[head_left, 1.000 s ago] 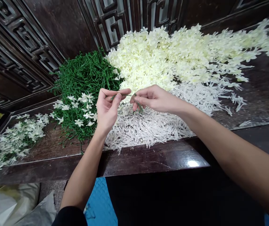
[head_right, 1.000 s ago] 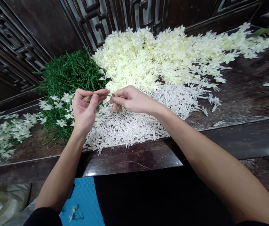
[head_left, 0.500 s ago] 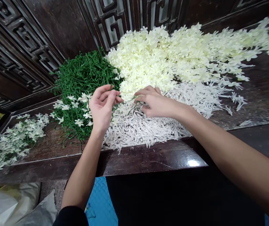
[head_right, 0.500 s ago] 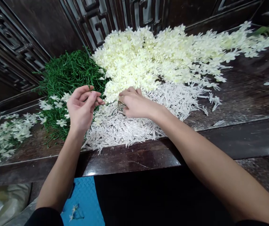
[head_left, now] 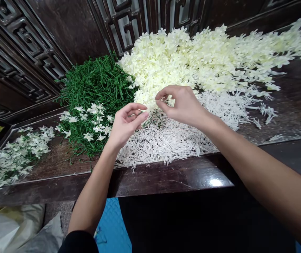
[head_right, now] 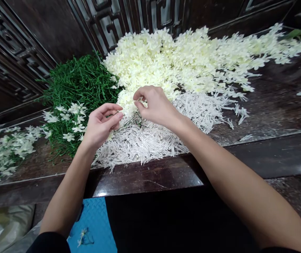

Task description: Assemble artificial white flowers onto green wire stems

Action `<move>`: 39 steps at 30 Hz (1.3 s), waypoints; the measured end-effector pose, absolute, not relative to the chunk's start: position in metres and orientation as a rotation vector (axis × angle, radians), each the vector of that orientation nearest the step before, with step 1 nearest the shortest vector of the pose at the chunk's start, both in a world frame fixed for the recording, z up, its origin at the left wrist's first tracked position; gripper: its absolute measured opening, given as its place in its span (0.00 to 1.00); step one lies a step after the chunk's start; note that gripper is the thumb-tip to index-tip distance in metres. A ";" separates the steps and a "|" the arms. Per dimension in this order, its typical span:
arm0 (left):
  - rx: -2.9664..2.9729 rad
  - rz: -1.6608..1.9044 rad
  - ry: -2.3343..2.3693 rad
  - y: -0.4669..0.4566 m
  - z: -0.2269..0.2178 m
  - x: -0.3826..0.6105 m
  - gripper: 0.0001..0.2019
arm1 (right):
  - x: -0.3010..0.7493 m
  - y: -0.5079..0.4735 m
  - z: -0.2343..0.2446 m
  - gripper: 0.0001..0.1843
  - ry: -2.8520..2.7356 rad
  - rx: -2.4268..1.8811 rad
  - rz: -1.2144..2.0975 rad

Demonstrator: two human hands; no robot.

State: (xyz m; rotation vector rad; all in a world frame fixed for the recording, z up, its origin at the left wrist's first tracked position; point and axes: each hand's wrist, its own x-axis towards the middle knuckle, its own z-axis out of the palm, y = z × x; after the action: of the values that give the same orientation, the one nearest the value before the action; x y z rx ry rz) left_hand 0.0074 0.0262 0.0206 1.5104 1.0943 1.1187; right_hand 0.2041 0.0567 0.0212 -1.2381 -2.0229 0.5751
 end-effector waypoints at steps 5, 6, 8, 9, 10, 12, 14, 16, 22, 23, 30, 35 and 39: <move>1.511 1.174 1.144 0.026 0.024 0.009 0.17 | 0.204 0.052 0.027 0.12 -1.916 -1.044 1.007; 1.523 1.182 1.139 0.026 0.023 0.010 0.16 | 0.204 0.050 0.028 0.11 -1.917 -0.996 1.111; 1.556 1.171 1.127 0.026 0.022 0.009 0.13 | 0.202 0.048 0.030 0.09 -1.912 -0.934 1.233; 1.572 1.155 1.125 0.027 0.021 0.009 0.12 | 0.202 0.047 0.030 0.09 -1.912 -0.915 1.252; 1.588 1.138 1.132 0.027 0.020 0.009 0.11 | 0.202 0.047 0.030 0.09 -1.913 -0.904 1.252; 1.635 1.106 1.179 0.028 0.019 0.009 0.10 | 0.203 0.048 0.030 0.09 -1.930 -0.933 1.178; 1.738 1.086 1.285 0.028 0.017 0.008 0.10 | 0.205 0.051 0.027 0.08 -2.010 -1.049 0.976; 1.903 1.043 1.458 0.028 0.017 0.008 0.10 | 0.208 0.055 0.024 0.07 -2.150 -1.218 0.726; 2.210 0.610 1.782 0.026 0.014 0.008 0.09 | 0.213 0.057 0.021 0.07 -2.443 -1.424 0.533; 2.229 0.578 1.780 0.026 0.014 0.008 0.08 | 0.213 0.057 0.021 0.08 -2.443 -1.422 0.547; 2.282 0.718 1.745 0.025 0.017 0.007 0.07 | 0.212 0.056 0.024 0.10 -2.447 -1.412 0.563; 2.290 0.458 1.780 0.024 0.017 0.009 0.10 | 0.212 0.056 0.022 0.09 -2.490 -1.390 0.576; 2.285 0.427 1.798 0.025 0.014 0.007 0.10 | 0.213 0.057 0.019 0.14 -2.407 -1.405 0.684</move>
State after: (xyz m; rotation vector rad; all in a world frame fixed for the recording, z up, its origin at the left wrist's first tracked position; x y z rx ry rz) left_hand 0.0074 0.0253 0.0142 2.2847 1.7978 0.4273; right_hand 0.2134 0.0575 0.0193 -1.4053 -2.4066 0.6841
